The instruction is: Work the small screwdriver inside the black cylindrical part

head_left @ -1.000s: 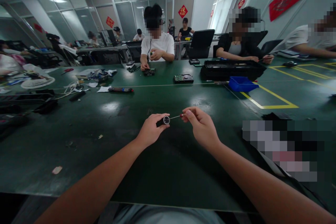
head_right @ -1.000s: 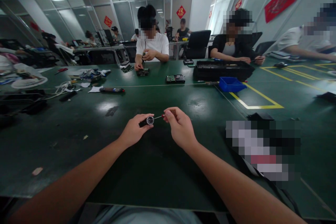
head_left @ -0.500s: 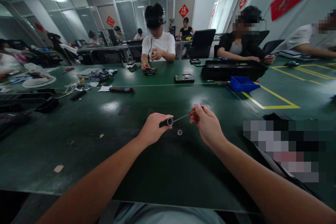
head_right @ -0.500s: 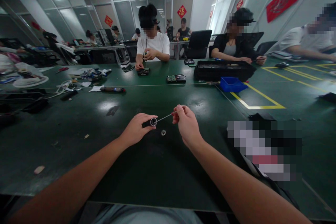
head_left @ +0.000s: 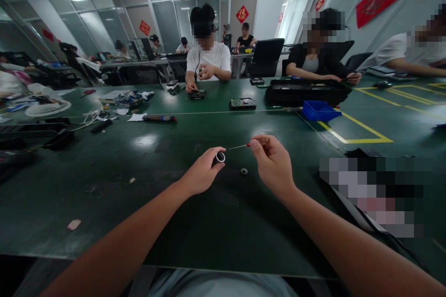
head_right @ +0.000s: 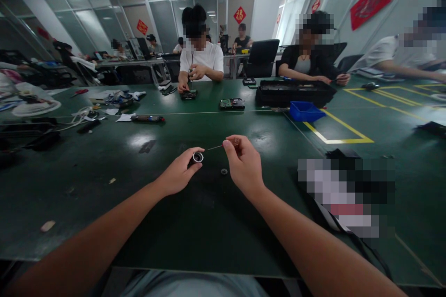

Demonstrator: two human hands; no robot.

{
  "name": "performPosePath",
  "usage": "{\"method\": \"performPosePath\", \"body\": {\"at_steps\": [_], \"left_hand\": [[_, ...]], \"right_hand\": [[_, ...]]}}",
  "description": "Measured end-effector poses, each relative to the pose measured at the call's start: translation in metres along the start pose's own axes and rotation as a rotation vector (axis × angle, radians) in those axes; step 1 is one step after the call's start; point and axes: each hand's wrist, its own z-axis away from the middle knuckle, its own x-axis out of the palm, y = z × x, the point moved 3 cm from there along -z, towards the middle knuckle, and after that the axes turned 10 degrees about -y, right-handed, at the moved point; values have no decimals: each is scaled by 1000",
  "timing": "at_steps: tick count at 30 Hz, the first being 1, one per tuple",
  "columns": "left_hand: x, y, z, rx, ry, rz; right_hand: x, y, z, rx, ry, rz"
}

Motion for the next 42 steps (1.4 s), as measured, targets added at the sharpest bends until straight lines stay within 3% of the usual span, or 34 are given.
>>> {"method": "performPosePath", "body": {"at_steps": [4, 12, 18, 25, 30, 34, 36, 39, 42], "left_hand": [[3, 16, 1, -65, -92, -18], [32, 34, -17, 82, -306, -389], [51, 32, -37, 82, -296, -700], [52, 28, -40, 105, -293, -689], [33, 22, -32, 46, -306, -568], [7, 13, -24, -41, -312, -383], [-5, 7, -19, -56, -313, -159], [-20, -1, -11, -73, -303, 348], [-39, -11, -4, -75, -188, 823]], "right_hand": [[-4, -10, 0, -161, 53, 188], [-5, -12, -2, -268, 89, 377], [-6, -13, 0, -303, 109, 403], [-6, -16, 1, -260, 87, 372], [-8, -16, 0, -254, 118, 344], [-6, -12, -3, -209, 48, 355], [-3, -9, -4, -160, -13, 351], [1, -5, -4, -121, -73, 335], [3, -3, -4, -114, -95, 328]]}}
